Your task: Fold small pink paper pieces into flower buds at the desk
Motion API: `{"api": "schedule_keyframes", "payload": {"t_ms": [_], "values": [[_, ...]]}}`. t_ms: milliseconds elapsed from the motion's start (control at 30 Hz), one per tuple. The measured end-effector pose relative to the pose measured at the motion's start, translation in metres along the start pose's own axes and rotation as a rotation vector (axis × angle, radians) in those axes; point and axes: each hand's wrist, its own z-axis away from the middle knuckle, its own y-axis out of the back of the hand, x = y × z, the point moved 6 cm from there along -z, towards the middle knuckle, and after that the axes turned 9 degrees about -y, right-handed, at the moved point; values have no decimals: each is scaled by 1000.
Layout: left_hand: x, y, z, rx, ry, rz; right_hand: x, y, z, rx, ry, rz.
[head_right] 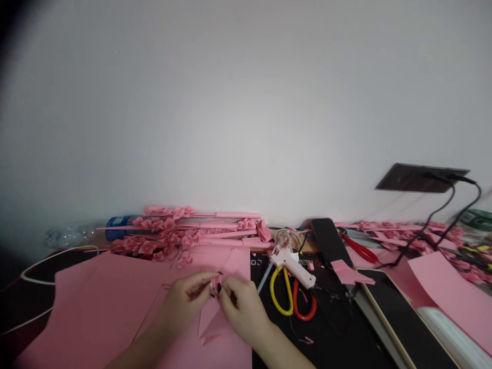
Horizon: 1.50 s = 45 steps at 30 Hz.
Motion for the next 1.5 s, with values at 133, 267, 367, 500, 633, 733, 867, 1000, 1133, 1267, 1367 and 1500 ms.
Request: {"api": "schedule_keyframes", "payload": {"t_ms": [133,267,367,500,633,733,867,1000,1133,1267,1367,1500], "values": [[0,4,-1,36,31,-4,-2,0,-1,-3,3,17],[3,4,-1,33,38,-14,-2,0,0,-5,3,17],[3,4,-1,32,45,2,-1,1,1,12,7,2],[0,1,-1,24,65,139,2,5,1,68,-4,-43],[-6,-2,0,32,183,366,4,10,1,122,-10,-89],[-10,-2,1,76,280,411,4,8,2,82,-2,-121],[-6,-7,2,-3,251,338,1,4,2,-1,14,-176],[1,-12,3,-98,200,300,1,2,2,-35,5,-196],[3,-14,3,-128,196,268,2,2,2,-37,-4,-214],[1,-15,2,-133,192,277,1,2,3,-41,1,-229],[0,-14,2,-128,188,254,0,3,3,-48,-3,-232],[2,-13,2,-127,177,229,0,2,2,-54,-4,-244]]}}
